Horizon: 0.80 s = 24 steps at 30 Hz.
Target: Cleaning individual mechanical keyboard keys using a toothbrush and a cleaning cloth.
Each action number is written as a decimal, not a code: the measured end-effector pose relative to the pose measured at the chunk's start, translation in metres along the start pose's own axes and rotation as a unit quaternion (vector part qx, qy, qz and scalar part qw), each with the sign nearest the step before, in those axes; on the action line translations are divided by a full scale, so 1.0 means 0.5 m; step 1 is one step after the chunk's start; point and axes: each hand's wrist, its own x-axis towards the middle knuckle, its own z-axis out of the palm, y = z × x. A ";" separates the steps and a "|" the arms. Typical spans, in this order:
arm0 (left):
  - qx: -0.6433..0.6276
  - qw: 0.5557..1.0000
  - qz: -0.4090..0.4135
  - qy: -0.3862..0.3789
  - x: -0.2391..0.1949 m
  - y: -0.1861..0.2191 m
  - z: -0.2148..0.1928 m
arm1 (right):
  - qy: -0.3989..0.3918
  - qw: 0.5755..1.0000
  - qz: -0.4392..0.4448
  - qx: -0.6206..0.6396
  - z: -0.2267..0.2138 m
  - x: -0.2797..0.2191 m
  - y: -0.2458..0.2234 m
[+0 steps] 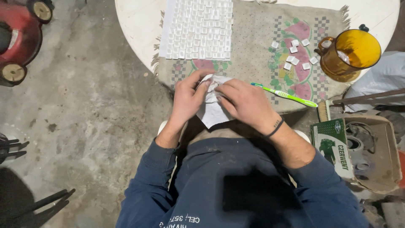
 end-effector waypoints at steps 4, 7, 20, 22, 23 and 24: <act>-0.090 0.995 -0.032 0.004 -0.007 -0.039 0.007 | -0.027 0.999 0.023 0.036 0.035 0.019 0.030; -0.214 0.975 -0.055 -0.003 -0.022 -0.080 0.015 | -0.020 0.998 0.038 0.047 0.042 0.014 0.027; -0.349 0.935 -0.068 0.011 -0.091 -0.059 0.007 | 0.111 0.688 0.237 0.677 0.059 -0.117 0.113; -0.355 0.932 -0.073 -0.005 -0.105 -0.061 0.009 | 0.119 0.679 0.195 0.698 0.059 -0.137 0.126; -0.359 0.929 -0.082 -0.026 -0.111 -0.063 0.009 | 0.130 0.666 0.154 0.718 0.060 -0.146 0.134; -0.361 0.929 -0.081 -0.021 -0.117 -0.062 0.006 | 0.125 0.667 0.153 0.718 0.055 -0.141 0.132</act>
